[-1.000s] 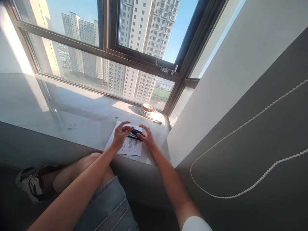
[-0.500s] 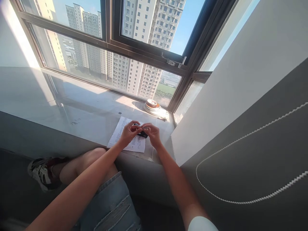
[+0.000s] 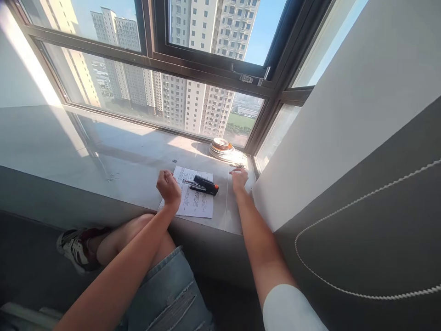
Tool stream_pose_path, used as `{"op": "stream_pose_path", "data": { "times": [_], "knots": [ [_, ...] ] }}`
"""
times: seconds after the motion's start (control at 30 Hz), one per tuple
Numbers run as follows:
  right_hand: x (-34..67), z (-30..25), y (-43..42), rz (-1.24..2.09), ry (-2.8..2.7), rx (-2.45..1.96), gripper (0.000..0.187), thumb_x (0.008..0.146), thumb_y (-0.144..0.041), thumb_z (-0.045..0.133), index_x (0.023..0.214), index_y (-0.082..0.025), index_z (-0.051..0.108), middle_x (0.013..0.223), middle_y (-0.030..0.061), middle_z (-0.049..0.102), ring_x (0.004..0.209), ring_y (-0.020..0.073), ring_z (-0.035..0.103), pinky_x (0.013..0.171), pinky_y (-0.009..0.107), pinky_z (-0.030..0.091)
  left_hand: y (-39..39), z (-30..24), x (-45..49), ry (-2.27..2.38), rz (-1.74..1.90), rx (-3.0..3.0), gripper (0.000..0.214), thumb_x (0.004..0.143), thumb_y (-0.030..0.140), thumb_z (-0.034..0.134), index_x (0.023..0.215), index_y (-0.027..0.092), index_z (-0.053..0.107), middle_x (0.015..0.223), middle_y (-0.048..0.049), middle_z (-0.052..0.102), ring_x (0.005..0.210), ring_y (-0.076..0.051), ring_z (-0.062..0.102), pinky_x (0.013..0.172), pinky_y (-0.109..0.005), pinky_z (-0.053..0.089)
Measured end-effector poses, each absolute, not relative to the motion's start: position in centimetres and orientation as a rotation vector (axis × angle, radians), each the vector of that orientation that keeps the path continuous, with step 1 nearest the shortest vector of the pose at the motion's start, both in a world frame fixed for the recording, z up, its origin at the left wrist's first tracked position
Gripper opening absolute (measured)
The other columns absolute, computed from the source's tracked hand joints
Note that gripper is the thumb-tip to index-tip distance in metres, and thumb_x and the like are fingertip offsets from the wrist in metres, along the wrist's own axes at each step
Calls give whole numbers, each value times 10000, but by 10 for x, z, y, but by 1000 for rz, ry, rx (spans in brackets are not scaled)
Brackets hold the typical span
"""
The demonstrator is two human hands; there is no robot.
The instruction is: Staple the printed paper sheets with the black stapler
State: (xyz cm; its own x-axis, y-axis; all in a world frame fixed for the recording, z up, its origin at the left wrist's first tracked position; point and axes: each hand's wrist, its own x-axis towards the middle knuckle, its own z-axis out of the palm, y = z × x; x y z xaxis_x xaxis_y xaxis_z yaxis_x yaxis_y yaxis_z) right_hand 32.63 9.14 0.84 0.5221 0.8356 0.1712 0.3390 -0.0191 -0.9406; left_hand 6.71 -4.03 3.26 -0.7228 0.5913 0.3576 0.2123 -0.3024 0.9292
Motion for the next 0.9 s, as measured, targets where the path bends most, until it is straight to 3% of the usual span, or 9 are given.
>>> {"op": "stream_pose_path", "data": {
  "times": [0.1,0.2,0.33,0.47,0.53,0.6,0.77,0.83,0.9],
  "knots": [
    [328,-5,107,432,-1126,-1632,127,673,-226,638,784,-209,699,784,59,763,699,209,662,660,307,501,-14,41,51,1755,2017,1177,275,1008,267,462,734,251,469,650,-26,499,742,-246,566,755,-338,404],
    [334,-16,115,366,-1190,-1678,53,696,-194,664,729,-212,700,782,80,744,755,240,671,733,339,514,29,42,23,1772,1852,1422,211,938,258,578,737,242,516,796,-101,601,1010,-344,604,941,-438,439],
    [333,-14,117,285,-1250,-1746,49,774,-208,662,736,-203,693,823,106,718,847,270,648,876,405,505,78,23,-10,1785,1634,1636,60,869,162,629,890,215,611,1268,-214,610,1336,-416,471,1144,-564,321],
    [310,10,101,109,-1383,-1434,204,914,-340,588,829,-198,708,913,82,709,828,218,605,907,401,488,96,-4,-24,1694,1509,1643,221,824,128,664,1016,238,672,1530,-159,508,1499,-391,310,1244,-593,151],
    [294,24,87,242,-1632,-1187,354,974,-450,542,781,-203,707,808,50,695,759,189,586,834,358,490,100,-12,-27,1696,1420,1696,210,814,125,664,985,244,686,1550,-134,507,1506,-383,309,1259,-591,100],
    [279,35,71,438,-1901,-963,435,1008,-517,499,838,-200,742,852,56,713,777,185,597,776,333,480,102,-14,-28,1733,1330,1778,181,820,117,643,947,238,689,1481,-145,574,1453,-390,392,1253,-605,102],
    [265,40,54,732,-2281,-736,434,903,-572,684,1152,-221,743,1046,56,720,855,182,631,739,299,473,99,-8,-29,1839,1154,1948,152,877,113,559,912,219,663,1092,-169,693,1203,-385,570,1146,-595,330],
    [267,38,55,757,-2285,-755,447,888,-553,711,1173,-209,730,1017,49,726,865,180,633,752,294,472,95,-4,-27,1877,1164,1998,144,865,102,578,925,212,650,1121,-171,649,1215,-379,548,1119,-557,377],
    [269,35,57,755,-2254,-791,426,906,-538,693,1155,-194,732,980,44,730,861,171,629,766,292,467,94,-1,-24,1942,1197,2050,217,839,73,612,1020,188,643,1299,-192,551,1292,-379,488,1139,-544,363]
  ]
}}
